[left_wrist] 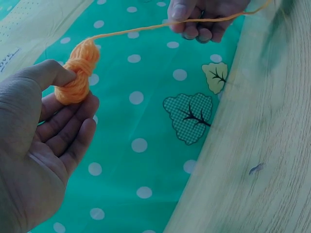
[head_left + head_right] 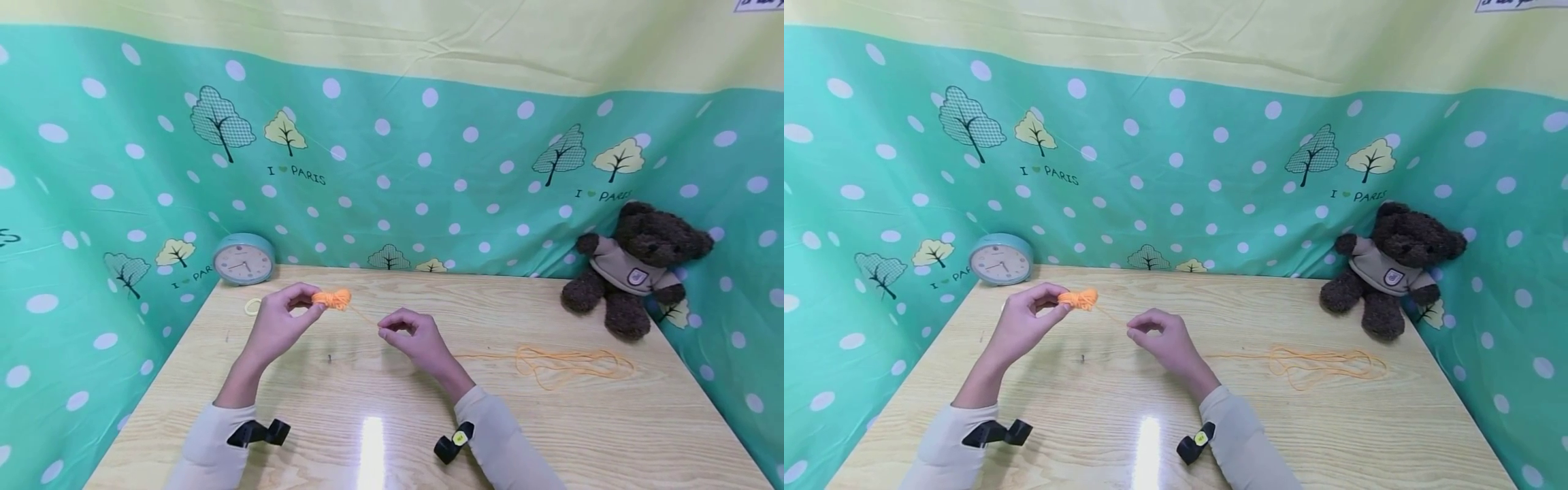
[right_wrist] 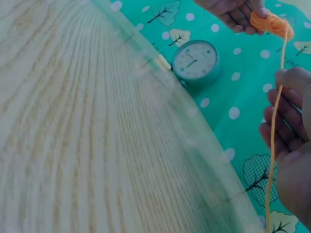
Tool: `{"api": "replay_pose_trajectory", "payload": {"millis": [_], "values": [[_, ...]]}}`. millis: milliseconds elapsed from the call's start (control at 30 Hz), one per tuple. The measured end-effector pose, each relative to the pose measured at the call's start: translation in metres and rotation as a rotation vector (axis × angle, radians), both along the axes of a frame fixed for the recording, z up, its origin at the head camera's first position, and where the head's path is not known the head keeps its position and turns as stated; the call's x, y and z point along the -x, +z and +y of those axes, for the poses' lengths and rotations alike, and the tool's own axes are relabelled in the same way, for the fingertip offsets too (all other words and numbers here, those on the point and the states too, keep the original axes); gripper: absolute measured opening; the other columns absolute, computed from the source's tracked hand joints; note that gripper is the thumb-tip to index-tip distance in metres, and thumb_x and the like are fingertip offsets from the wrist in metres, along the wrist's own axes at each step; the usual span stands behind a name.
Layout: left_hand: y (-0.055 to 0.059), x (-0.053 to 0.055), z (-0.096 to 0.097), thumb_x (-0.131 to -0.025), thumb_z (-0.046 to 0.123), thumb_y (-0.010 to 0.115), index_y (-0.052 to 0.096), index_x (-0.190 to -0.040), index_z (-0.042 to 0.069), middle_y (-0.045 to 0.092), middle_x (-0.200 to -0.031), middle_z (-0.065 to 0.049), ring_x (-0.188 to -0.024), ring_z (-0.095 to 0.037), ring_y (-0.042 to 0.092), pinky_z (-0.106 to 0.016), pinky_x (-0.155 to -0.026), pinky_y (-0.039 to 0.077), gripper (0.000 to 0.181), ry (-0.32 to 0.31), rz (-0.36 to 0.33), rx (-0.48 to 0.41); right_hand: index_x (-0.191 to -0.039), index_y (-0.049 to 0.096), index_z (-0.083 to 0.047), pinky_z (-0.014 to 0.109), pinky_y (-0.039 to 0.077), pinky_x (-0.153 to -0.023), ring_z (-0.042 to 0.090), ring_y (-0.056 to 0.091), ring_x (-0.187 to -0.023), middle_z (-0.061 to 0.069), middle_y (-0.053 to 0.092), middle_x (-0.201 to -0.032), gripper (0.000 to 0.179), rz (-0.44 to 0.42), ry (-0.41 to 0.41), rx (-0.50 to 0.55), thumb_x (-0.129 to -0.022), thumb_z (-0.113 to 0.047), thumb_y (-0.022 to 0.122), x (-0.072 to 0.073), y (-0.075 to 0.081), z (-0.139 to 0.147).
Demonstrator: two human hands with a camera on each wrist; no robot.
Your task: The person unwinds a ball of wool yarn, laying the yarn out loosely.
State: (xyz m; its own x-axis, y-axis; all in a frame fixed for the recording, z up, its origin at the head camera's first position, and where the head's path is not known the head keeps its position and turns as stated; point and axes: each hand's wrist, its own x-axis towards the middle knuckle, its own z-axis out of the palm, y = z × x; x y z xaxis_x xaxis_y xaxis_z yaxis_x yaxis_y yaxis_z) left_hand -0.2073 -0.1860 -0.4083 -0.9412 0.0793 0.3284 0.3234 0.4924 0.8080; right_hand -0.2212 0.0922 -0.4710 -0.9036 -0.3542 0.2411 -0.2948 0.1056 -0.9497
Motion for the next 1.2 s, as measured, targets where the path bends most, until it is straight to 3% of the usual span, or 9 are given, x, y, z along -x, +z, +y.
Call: {"api": "replay_pose_trajectory", "payload": {"millis": [200, 467, 700, 933, 1200], "values": [[-0.001, 0.000, -0.001, -0.095, 0.013, 0.074, 0.073, -0.108, 0.005, 0.075, -0.105, -0.008, -0.091, -0.006, 0.067, -0.027, -0.092, 0.057, 0.016, 0.000, 0.008, 0.000, -0.100, 0.077, -0.008, 0.033, 0.055, -0.087, 0.012, 0.067, -0.095, 0.009, 0.075, -0.099, 0.008, -0.012, -0.009, -0.024, -0.096, -0.014, 0.074, 0.000, 0.001, 0.001], [-0.002, 0.002, 0.000, -0.095, 0.013, 0.073, 0.073, -0.107, 0.006, 0.075, -0.105, -0.009, -0.091, -0.006, 0.067, -0.021, -0.090, 0.056, 0.014, 0.007, 0.008, 0.011, -0.101, 0.076, -0.004, 0.026, 0.057, -0.091, 0.012, 0.067, -0.094, 0.011, 0.075, -0.101, 0.011, 0.003, -0.062, -0.014, -0.097, -0.013, 0.073, 0.000, 0.016, 0.019], [-0.003, 0.002, -0.001, -0.095, 0.013, 0.073, 0.073, -0.107, 0.007, 0.074, -0.104, -0.008, -0.091, -0.006, 0.067, -0.031, -0.092, 0.059, 0.013, 0.008, 0.007, 0.019, -0.101, 0.076, -0.003, 0.022, 0.056, -0.074, 0.011, 0.065, -0.084, 0.004, 0.074, -0.096, 0.011, 0.026, -0.134, 0.022, -0.096, -0.013, 0.074, 0.004, 0.030, 0.042], [-0.005, 0.002, -0.002, -0.095, 0.013, 0.074, 0.074, -0.106, 0.007, 0.074, -0.103, -0.007, -0.091, -0.005, 0.066, -0.031, -0.091, 0.059, 0.013, 0.000, 0.018, 0.013, -0.103, 0.074, 0.000, 0.021, 0.056, -0.074, 0.010, 0.065, -0.085, -0.006, 0.073, -0.094, 0.016, 0.041, -0.174, 0.080, -0.096, -0.014, 0.074, 0.005, 0.044, 0.061], [-0.004, 0.002, -0.001, -0.095, 0.014, 0.074, 0.074, -0.106, 0.007, 0.074, -0.103, -0.007, -0.091, -0.005, 0.067, -0.032, -0.091, 0.059, 0.013, -0.003, 0.018, 0.010, -0.104, 0.074, 0.000, 0.020, 0.055, -0.072, 0.009, 0.064, -0.084, -0.008, 0.072, -0.095, 0.018, 0.047, -0.222, 0.081, -0.096, -0.017, 0.075, 0.003, 0.052, 0.072]]}}
